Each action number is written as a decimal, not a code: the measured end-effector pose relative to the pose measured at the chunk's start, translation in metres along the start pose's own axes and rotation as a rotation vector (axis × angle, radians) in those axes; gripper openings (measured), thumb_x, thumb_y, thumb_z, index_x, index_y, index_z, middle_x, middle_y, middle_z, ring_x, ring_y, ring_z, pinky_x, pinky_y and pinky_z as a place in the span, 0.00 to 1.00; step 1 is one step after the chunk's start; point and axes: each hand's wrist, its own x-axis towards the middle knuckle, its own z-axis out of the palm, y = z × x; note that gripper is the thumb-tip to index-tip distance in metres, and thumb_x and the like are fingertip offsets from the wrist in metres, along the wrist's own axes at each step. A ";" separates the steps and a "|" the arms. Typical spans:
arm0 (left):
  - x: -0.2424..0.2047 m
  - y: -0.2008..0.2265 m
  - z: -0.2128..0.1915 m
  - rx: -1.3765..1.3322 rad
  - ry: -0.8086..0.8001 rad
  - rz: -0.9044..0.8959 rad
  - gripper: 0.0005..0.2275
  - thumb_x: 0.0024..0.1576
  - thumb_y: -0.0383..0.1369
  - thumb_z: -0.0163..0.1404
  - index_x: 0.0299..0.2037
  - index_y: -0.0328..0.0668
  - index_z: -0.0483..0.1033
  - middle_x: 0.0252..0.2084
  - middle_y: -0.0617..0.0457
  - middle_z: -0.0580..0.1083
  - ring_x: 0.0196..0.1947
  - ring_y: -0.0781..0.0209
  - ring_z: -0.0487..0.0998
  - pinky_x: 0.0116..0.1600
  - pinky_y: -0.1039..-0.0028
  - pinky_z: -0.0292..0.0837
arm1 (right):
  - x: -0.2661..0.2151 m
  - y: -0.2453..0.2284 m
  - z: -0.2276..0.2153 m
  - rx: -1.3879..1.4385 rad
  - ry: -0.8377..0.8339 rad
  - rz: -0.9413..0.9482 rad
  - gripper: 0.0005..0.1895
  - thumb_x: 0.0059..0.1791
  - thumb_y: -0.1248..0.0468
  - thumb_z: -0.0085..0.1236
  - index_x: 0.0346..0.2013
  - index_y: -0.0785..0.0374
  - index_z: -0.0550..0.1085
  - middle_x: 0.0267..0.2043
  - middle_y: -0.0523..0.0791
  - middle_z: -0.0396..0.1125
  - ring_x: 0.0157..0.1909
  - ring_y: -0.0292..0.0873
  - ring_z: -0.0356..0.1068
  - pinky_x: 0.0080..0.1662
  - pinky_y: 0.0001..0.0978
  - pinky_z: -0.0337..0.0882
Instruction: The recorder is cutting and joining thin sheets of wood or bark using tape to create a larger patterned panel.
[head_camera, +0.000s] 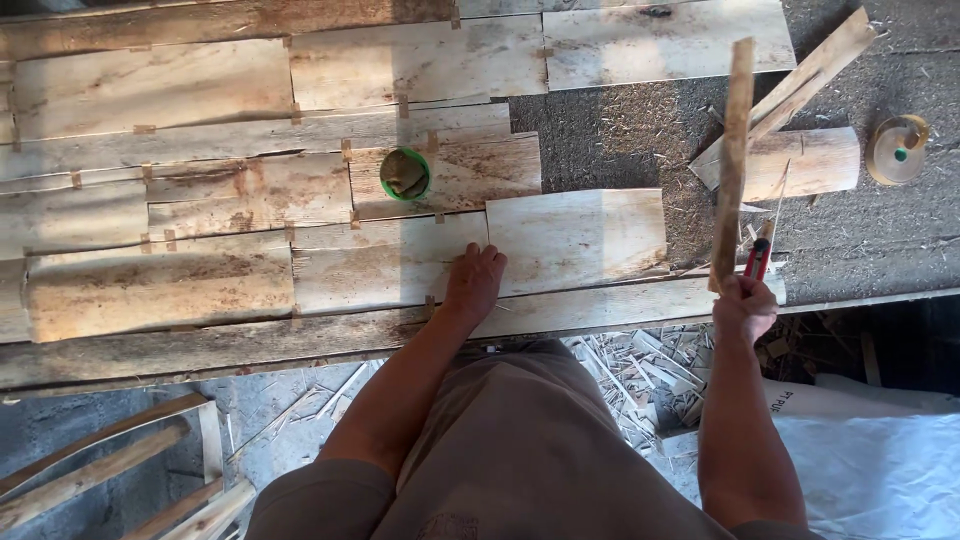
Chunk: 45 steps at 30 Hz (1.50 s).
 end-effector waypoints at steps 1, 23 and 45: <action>0.004 -0.002 0.004 0.002 -0.002 0.005 0.08 0.53 0.27 0.53 0.42 0.43 0.76 0.46 0.50 0.73 0.50 0.49 0.73 0.51 0.62 0.75 | 0.002 0.009 -0.001 0.002 0.004 0.005 0.08 0.51 0.64 0.66 0.39 0.66 0.80 0.36 0.49 0.75 0.29 0.41 0.73 0.30 0.36 0.76; 0.126 0.011 0.033 -0.003 0.244 0.048 0.11 0.57 0.27 0.49 0.50 0.42 0.73 0.43 0.48 0.74 0.49 0.49 0.74 0.56 0.59 0.70 | 0.049 0.048 -0.017 -0.013 0.223 0.051 0.14 0.50 0.60 0.70 0.42 0.68 0.79 0.40 0.49 0.68 0.35 0.43 0.70 0.37 0.39 0.75; 0.108 0.002 0.084 -1.256 0.356 -0.708 0.05 0.60 0.24 0.54 0.44 0.34 0.75 0.37 0.53 0.78 0.34 0.67 0.75 0.39 0.75 0.72 | 0.006 -0.036 -0.024 1.041 -0.204 0.229 0.27 0.52 0.76 0.53 0.59 0.55 0.55 0.46 0.50 0.71 0.40 0.43 0.77 0.39 0.34 0.79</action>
